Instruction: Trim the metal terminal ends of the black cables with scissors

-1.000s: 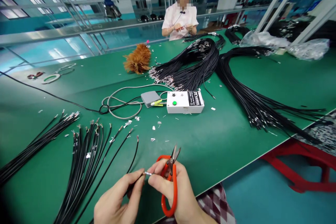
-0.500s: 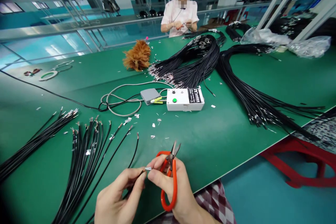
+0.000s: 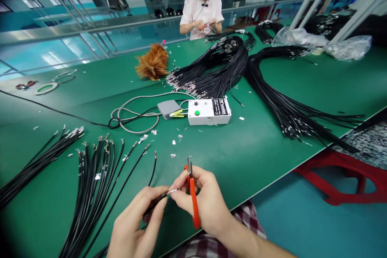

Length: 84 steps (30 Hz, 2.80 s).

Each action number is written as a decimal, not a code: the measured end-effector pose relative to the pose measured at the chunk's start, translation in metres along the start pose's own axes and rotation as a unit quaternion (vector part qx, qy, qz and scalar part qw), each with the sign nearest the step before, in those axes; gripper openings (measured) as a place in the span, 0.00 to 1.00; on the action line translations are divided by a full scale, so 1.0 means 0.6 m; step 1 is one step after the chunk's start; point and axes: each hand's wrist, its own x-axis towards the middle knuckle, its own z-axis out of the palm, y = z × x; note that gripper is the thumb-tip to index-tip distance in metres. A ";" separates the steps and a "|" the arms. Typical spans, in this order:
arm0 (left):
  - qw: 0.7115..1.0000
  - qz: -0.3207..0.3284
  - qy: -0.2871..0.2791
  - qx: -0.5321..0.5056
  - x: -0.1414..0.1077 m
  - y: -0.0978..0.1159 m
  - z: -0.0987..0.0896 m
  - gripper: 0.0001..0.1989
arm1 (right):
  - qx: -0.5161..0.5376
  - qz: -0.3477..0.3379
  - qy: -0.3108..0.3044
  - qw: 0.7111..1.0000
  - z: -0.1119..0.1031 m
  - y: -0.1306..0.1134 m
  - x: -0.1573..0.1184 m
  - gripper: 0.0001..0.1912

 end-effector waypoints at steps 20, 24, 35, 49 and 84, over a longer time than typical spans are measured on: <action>0.883 -0.350 -0.022 -0.310 0.017 0.008 -0.020 0.15 | -0.461 -0.016 -0.107 0.881 -0.030 -0.019 -0.002 0.22; 0.882 -0.349 -0.039 -0.314 0.012 0.007 -0.019 0.15 | -0.435 0.007 -0.123 0.892 -0.022 -0.021 0.007 0.23; 0.876 -0.378 -0.036 -0.299 0.022 0.026 -0.022 0.15 | -0.274 0.167 -0.244 0.915 -0.047 -0.027 0.027 0.25; 0.897 -0.356 0.050 -0.257 0.008 0.026 -0.007 0.08 | -0.455 0.070 -0.111 0.881 -0.018 -0.040 0.010 0.29; 0.804 -0.395 -0.121 -0.428 0.022 -0.021 -0.018 0.14 | 0.076 0.032 -0.008 0.997 0.025 0.008 0.029 0.15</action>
